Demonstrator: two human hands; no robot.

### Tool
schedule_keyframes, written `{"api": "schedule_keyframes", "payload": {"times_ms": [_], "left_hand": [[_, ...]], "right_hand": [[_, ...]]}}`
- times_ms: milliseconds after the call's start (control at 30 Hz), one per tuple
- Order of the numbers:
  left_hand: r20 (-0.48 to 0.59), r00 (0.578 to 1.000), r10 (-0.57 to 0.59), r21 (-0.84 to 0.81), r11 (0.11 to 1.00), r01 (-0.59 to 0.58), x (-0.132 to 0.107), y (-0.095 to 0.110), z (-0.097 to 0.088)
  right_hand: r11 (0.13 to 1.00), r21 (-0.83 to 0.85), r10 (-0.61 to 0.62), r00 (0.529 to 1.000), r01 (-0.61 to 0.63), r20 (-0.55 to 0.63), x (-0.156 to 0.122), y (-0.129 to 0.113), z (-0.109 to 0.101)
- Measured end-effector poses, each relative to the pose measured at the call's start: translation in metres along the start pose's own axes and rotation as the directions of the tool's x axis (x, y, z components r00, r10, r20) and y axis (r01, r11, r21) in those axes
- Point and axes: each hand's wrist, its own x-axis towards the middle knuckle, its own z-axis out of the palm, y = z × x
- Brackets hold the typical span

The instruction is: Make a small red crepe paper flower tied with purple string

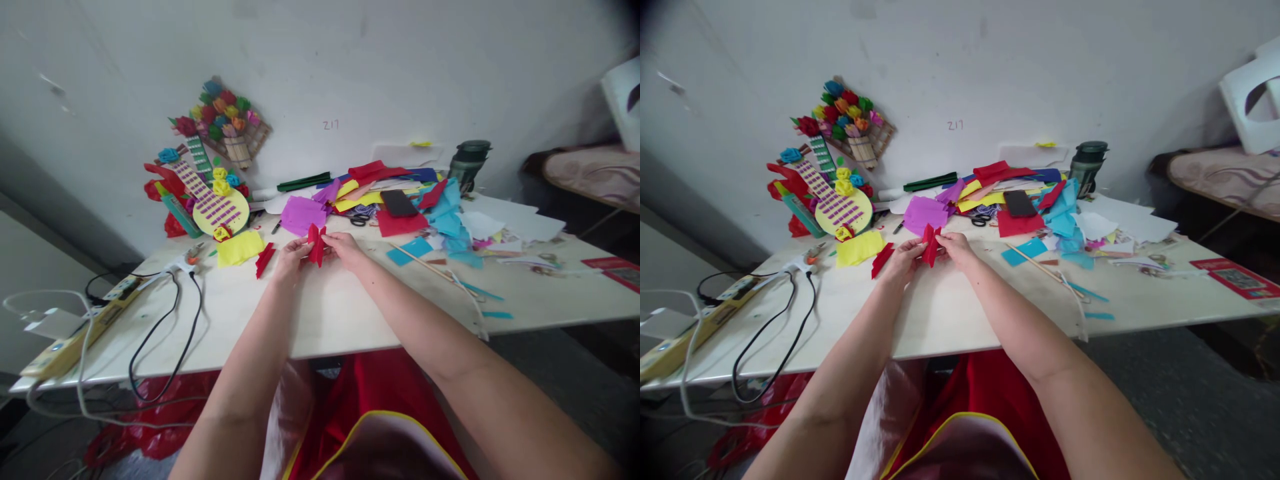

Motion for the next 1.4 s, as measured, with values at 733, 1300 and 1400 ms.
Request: {"api": "schedule_keyframes", "payload": {"times_ms": [733, 1300, 1400], "left_hand": [[-0.085, 0.996, -0.006, 0.058, 0.998, 0.011, -0.0017, 0.0043, -0.0011], [-0.18, 0.96, 0.216, 0.044, 0.976, -0.211, 0.0016, 0.0061, -0.0003], [-0.152, 0.959, 0.241, 0.09, 0.969, -0.229, 0.0001, 0.0066, 0.0039]], "right_hand": [[0.997, -0.076, -0.027, 0.995, 0.02, -0.091, 0.0048, 0.0038, 0.0], [0.997, -0.05, -0.059, 0.985, 0.051, -0.164, 0.0029, -0.0004, 0.0], [0.997, -0.055, -0.065, 0.987, 0.058, -0.146, 0.0024, 0.0002, 0.0]]}}
